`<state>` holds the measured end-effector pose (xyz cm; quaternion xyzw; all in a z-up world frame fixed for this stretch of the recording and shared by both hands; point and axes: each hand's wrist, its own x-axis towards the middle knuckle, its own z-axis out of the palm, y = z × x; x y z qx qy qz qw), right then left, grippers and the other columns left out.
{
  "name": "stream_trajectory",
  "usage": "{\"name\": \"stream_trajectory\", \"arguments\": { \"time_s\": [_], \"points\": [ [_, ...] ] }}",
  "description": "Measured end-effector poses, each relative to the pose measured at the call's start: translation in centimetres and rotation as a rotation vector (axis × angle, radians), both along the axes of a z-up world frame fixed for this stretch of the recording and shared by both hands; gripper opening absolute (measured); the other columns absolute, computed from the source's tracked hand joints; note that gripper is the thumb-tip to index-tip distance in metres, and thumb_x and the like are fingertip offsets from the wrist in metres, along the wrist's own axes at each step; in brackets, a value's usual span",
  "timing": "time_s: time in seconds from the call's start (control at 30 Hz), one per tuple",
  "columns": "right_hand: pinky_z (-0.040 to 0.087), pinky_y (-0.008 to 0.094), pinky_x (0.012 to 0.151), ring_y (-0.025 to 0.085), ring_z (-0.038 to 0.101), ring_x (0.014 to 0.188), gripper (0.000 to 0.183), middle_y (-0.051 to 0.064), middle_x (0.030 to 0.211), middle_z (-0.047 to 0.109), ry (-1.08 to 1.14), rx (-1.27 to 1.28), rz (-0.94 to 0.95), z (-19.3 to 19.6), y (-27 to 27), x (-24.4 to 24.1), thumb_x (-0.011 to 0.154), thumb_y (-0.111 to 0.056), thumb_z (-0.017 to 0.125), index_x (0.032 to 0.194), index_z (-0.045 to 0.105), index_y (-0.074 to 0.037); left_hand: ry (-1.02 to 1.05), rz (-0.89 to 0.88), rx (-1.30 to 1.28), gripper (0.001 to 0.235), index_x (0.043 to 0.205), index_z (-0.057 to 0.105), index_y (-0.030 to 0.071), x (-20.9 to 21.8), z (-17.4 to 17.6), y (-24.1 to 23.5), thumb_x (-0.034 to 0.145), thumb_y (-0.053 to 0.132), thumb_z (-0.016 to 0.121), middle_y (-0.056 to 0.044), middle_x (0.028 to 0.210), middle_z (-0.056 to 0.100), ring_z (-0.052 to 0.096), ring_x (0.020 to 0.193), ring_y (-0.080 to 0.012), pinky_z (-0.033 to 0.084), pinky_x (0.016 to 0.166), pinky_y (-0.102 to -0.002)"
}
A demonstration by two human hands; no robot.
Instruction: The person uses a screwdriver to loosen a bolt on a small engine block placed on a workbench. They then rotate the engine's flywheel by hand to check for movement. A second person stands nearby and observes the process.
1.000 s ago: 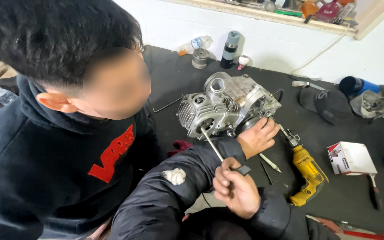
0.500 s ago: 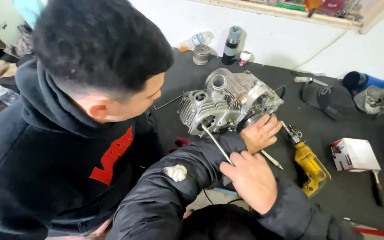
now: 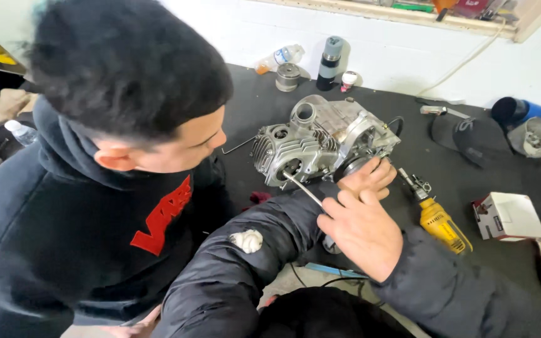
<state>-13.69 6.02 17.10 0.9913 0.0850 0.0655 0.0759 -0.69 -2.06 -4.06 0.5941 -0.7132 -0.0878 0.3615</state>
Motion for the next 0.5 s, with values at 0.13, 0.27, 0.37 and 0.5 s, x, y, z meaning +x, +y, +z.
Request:
{"name": "stream_trajectory", "arguments": {
  "time_s": [0.13, 0.27, 0.37, 0.5],
  "points": [
    [0.041, 0.042, 0.08, 0.026, 0.053, 0.096, 0.016, 0.005, 0.093, 0.056, -0.134, -0.013, 0.097, 1.2, -1.0, -2.1, 0.071, -0.019, 0.061, 0.085, 0.061, -0.012, -0.114, 0.135, -0.601, 0.049, 0.144, 0.052, 0.011, -0.7, 3.1, 4.4, 0.097, 0.023, 0.061, -0.006, 0.152, 0.053, 0.049, 0.142, -0.0262, 0.04, 0.125, -0.039],
    [0.044, 0.038, 0.082, 0.023, 0.057, 0.1, 0.025, 0.001, 0.1, 0.064, -0.15, 0.454, 0.113, -3.4, -4.8, -5.8, 0.073, -0.014, 0.061, 0.098, 0.067, -0.014, 0.017, 0.019, -0.442, 0.056, 0.134, 0.059, 0.005, -1.5, 6.6, 13.6, 0.087, 0.035, 0.066, -0.013, 0.123, 0.065, 0.06, 0.113, -0.03, 0.048, 0.101, -0.045],
    [0.047, 0.035, 0.079, 0.019, 0.059, 0.092, 0.016, 0.004, 0.099, 0.064, -0.022, 1.216, 0.042, -11.9, -5.8, -8.6, 0.091, -0.012, 0.061, 0.106, 0.065, -0.009, 0.731, -0.043, -0.135, 0.053, 0.136, 0.06, 0.003, -2.7, 4.6, 17.9, 0.098, 0.04, 0.064, -0.008, 0.106, 0.067, 0.061, 0.094, -0.0204, 0.051, 0.087, -0.035],
    [0.05, 0.036, 0.074, 0.022, 0.057, 0.09, 0.021, 0.014, 0.108, 0.06, 0.197, 2.328, -0.072, -15.7, -3.1, -8.3, 0.11, -0.013, 0.052, 0.127, 0.054, 0.0, 1.427, -0.047, -0.11, 0.042, 0.125, 0.061, 0.005, -3.1, 0.4, 17.8, 0.106, 0.042, 0.055, -0.005, 0.088, 0.064, 0.061, 0.076, -0.0141, 0.048, 0.074, -0.029]
  ]
}}
